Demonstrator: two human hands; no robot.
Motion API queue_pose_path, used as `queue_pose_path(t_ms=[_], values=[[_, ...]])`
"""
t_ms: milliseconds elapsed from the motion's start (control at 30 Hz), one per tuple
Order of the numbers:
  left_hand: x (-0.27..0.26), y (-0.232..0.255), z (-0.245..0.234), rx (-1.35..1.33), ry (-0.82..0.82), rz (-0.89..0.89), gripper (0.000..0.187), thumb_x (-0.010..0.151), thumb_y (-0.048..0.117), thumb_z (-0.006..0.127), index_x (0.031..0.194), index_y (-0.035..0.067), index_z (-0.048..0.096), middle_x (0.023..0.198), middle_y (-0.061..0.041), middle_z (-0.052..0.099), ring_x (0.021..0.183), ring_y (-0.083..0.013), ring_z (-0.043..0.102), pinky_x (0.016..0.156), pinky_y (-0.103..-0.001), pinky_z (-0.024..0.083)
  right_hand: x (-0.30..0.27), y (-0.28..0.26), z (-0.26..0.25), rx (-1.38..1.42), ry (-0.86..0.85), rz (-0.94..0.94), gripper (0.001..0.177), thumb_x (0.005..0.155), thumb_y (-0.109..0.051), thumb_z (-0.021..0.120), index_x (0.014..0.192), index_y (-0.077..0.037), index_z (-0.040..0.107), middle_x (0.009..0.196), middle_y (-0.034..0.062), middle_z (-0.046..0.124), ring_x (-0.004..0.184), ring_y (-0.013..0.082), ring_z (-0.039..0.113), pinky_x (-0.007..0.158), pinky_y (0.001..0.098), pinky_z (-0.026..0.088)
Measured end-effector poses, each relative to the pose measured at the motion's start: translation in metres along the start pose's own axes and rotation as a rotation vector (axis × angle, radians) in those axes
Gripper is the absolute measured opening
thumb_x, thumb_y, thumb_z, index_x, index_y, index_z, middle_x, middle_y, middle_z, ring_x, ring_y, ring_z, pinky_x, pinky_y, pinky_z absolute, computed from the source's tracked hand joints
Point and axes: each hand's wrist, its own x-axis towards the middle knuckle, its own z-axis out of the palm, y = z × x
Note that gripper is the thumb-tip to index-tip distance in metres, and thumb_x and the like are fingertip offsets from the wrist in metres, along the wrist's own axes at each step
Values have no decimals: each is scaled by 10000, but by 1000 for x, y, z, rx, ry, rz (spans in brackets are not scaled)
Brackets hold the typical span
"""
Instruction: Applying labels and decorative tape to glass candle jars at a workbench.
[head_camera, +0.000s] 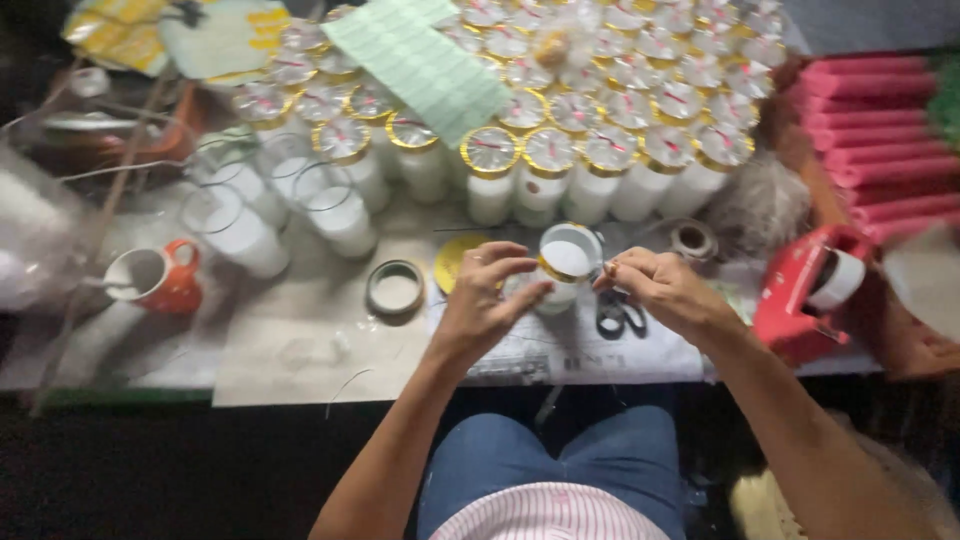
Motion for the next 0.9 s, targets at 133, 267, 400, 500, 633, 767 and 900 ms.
queue_pose_path(t_ms=[133, 267, 400, 500, 633, 767, 900], values=[[11, 14, -6, -13, -75, -114, 502, 803, 527, 809, 1056, 94, 780, 1165, -122, 673, 1119, -368, 628, 1009, -456, 494, 20, -10, 9, -89, -82, -103, 345, 1008, -295, 617, 892, -33, 810, 1057, 176, 727, 1070, 305, 674, 895, 503, 553], [22, 11, -6, -28, -74, -115, 348, 770, 433, 837, 947, 139, 783, 1124, -43, 667, 1110, -288, 624, 953, -416, 512, 23, -15, 8, -132, -106, -136, 356, 995, -309, 618, 859, -49, 819, 1063, 171, 742, 1051, 321, 703, 907, 509, 537], [22, 26, -4, -43, 6, -34, 90, 854, 232, 801, 803, 163, 772, 1014, -1, 659, 1025, -219, 621, 853, -331, 513, 34, 21, 16, 301, -4, 66, 326, 967, -248, 617, 1096, 25, 739, 1142, 209, 718, 1058, 321, 681, 817, 462, 548], [25, 40, -10, -44, 40, 14, 82, 865, 219, 801, 806, 169, 773, 1008, -7, 646, 1022, -218, 601, 867, -334, 502, 47, 81, 21, 541, 179, 81, 397, 1028, -367, 627, 1193, -17, 714, 1101, 157, 719, 944, 277, 707, 718, 344, 551], [25, 50, -12, -59, 14, 3, 84, 868, 224, 803, 808, 171, 775, 1009, 1, 644, 1025, -202, 599, 871, -329, 499, 14, 100, 43, 704, 456, -5, 263, 1048, -304, 629, 1148, -70, 699, 966, 76, 697, 758, 165, 682, 520, 192, 494], [24, 60, -14, -145, -44, -35, 112, 889, 238, 784, 835, 140, 777, 1055, -46, 653, 1035, -228, 615, 824, -331, 515, -2, 121, 57, 708, 489, -103, 420, 1001, -431, 629, 1207, -69, 684, 1052, 95, 715, 875, 178, 701, 591, 223, 522], [22, 65, -10, -207, -63, -82, 129, 898, 274, 783, 846, 157, 791, 1072, -46, 644, 1033, -203, 603, 815, -310, 506, -15, 81, 63, 854, 119, -99, 820, 832, -644, 620, 1350, -9, 592, 1287, 176, 659, 1213, 333, 641, 879, 443, 537]])
